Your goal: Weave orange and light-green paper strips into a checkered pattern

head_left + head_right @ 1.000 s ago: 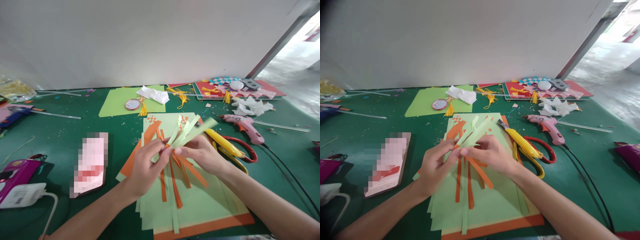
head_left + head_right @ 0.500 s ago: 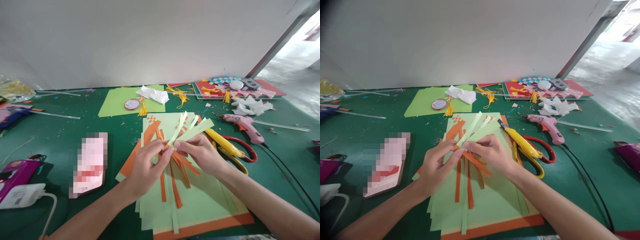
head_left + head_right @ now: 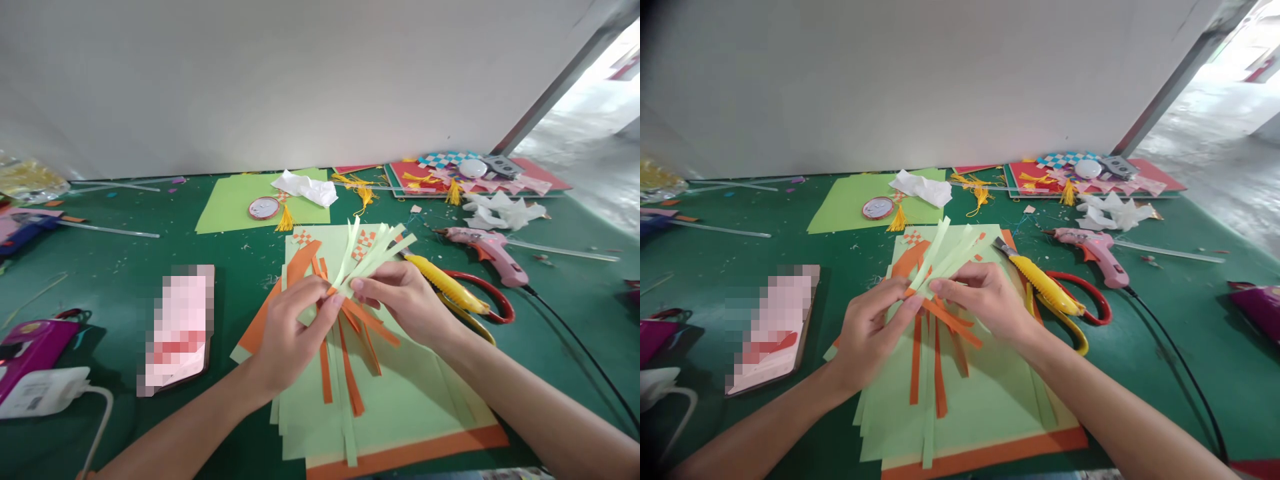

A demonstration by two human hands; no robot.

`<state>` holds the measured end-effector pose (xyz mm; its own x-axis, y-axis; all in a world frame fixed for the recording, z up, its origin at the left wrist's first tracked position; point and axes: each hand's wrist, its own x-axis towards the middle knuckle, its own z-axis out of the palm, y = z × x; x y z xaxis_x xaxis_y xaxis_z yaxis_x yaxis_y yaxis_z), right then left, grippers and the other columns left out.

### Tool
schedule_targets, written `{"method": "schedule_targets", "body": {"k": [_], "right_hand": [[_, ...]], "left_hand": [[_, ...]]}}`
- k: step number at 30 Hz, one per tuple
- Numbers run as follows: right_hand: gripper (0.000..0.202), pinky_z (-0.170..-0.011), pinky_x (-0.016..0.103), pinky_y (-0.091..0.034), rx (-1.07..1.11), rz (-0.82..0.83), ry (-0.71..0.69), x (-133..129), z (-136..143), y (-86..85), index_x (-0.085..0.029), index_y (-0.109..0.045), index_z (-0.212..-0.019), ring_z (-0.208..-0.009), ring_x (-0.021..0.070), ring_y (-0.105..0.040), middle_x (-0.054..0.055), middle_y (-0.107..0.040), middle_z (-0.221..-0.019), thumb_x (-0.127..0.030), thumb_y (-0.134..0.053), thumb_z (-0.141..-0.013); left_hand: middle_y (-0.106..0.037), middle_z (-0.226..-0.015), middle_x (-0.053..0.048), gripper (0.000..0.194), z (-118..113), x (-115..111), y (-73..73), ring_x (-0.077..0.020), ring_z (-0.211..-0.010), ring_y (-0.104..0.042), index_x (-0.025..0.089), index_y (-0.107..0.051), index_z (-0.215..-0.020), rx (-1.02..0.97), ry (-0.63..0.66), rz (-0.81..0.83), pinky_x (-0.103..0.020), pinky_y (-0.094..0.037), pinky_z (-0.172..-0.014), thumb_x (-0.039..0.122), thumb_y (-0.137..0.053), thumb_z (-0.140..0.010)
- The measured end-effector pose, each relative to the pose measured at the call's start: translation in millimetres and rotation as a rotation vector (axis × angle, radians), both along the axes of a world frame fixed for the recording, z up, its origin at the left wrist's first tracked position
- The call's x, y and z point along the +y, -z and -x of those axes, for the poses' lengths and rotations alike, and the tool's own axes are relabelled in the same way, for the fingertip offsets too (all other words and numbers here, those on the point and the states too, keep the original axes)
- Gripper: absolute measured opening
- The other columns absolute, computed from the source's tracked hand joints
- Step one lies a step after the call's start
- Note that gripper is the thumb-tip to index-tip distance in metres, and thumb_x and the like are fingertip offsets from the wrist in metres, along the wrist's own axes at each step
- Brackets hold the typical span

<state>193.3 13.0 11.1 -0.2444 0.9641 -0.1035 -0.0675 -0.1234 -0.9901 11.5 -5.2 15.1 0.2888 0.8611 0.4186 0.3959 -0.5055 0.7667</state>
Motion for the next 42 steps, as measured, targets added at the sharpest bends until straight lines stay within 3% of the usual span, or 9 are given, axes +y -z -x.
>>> {"method": "schedule_targets", "body": {"k": [12, 19, 25, 42], "right_hand": [[0.03, -0.05, 0.026, -0.03, -0.027, -0.008, 0.038, 0.1, 1.9, -3.8, -0.015, -0.067, -0.057, -0.052, 0.0081, -0.039, -0.001, -0.055, -0.053, -0.039, -0.079, -0.069], [0.026, -0.048, 0.025, -0.027, -0.024, -0.004, 0.057, -0.3, 1.6, -1.8, -0.016, -0.07, -0.058, -0.05, 0.0075, -0.036, -0.002, -0.05, -0.05, -0.038, -0.079, -0.069], [0.012, -0.05, 0.023, -0.03, 0.075, -0.067, -0.02, 0.9, 1.7, -2.5, -0.019, -0.074, -0.067, -0.053, 0.0063, -0.038, -0.003, -0.056, -0.058, -0.028, -0.078, -0.073], [0.017, -0.048, 0.024, -0.024, 0.127, 0.033, -0.012, 0.1, 2.9, -0.9, -0.018, -0.073, -0.07, -0.051, 0.0064, -0.034, -0.003, -0.053, -0.058, -0.033, -0.079, -0.071]], "left_hand": [[-0.037, -0.064, 0.005, 0.031, -1.0, 1.8, -0.2, -0.009, -0.059, -0.037, 0.019, -0.037, -0.067, -0.012, -0.026, -0.019, -0.021, -0.033, -0.055, 0.017, -0.054, -0.092], [-0.038, -0.064, 0.005, 0.028, 1.1, 0.5, -1.6, -0.009, -0.059, -0.038, 0.019, -0.043, -0.067, -0.006, -0.042, 0.018, -0.021, -0.033, -0.055, 0.017, -0.053, -0.093], [-0.042, -0.065, 0.004, 0.028, -1.0, 2.1, -1.1, -0.0086, -0.06, -0.04, 0.019, -0.043, -0.067, -0.009, -0.024, 0.0, -0.02, -0.034, -0.056, 0.016, -0.053, -0.093], [-0.053, -0.068, 0.003, 0.02, -0.8, 3.1, 2.0, -0.0094, -0.065, -0.05, 0.019, -0.052, -0.072, 0.023, 0.028, -0.059, -0.019, -0.04, -0.061, 0.016, -0.057, -0.092]]}}
